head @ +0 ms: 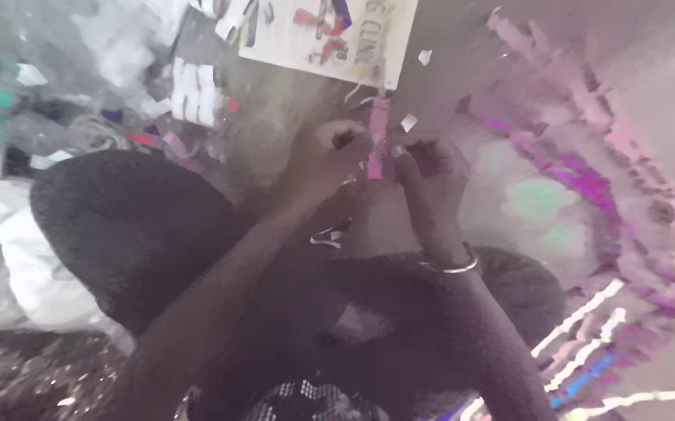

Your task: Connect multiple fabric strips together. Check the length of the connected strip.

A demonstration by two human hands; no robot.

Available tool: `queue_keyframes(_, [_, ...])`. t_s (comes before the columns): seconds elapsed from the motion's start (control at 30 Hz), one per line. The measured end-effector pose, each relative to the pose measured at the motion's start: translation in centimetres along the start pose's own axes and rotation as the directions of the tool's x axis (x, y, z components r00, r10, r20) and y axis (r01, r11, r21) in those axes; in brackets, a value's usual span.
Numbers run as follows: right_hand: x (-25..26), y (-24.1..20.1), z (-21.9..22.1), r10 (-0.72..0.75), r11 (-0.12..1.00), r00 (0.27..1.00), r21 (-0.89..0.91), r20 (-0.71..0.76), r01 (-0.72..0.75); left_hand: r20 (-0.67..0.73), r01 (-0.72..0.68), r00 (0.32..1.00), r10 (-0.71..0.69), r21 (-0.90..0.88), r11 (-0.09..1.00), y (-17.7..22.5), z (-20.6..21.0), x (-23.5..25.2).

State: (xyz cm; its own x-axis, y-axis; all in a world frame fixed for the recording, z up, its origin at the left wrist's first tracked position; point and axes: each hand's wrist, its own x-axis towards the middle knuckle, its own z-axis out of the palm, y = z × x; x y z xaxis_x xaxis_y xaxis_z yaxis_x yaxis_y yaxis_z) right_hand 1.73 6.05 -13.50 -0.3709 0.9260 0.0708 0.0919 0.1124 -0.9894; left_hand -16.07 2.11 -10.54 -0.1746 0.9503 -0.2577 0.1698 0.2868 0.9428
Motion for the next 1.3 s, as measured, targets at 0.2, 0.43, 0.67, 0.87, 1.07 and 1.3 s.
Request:
queue_keyframes(0.2, [-0.6, 0.5, 1.0, -0.490, 0.749, 0.872, -0.518, -0.011, 0.414, -0.053, -0.016, 0.998, 0.018, 0.047, 0.999, -0.2, 0.2, 0.2])
queue_keyframes(0.43, [-0.6, 0.4, 1.7, -0.487, 0.759, 0.873, -0.514, -0.039, 0.401, -0.006, -0.049, 0.999, 0.049, -0.090, 0.995, 0.0, 0.4, 0.0])
queue_keyframes(0.67, [-0.8, 0.7, 1.5, -0.405, 0.844, 0.912, -0.409, -0.059, 0.348, 0.017, 0.044, 0.999, -0.042, -0.142, 0.989, 0.4, 0.6, 0.0])
queue_keyframes(0.87, [-0.8, 0.0, 1.4, -0.185, 0.968, 0.981, -0.183, -0.050, 0.173, 0.035, 0.035, 0.999, -0.031, -0.134, 0.990, 0.6, 0.7, 0.0])
queue_keyframes(1.07, [-0.8, -0.1, 1.2, -0.135, 0.970, 0.990, -0.212, -0.052, 0.121, 0.027, -0.004, 1.000, 0.006, -0.100, 0.995, 0.5, 0.8, 0.0])
queue_keyframes(1.3, [-0.6, 0.0, 1.0, -0.113, 0.990, 0.994, -0.088, 0.002, 0.113, 0.069, -0.119, 0.991, 0.117, 0.031, 0.992, 0.1, 0.6, 0.1])
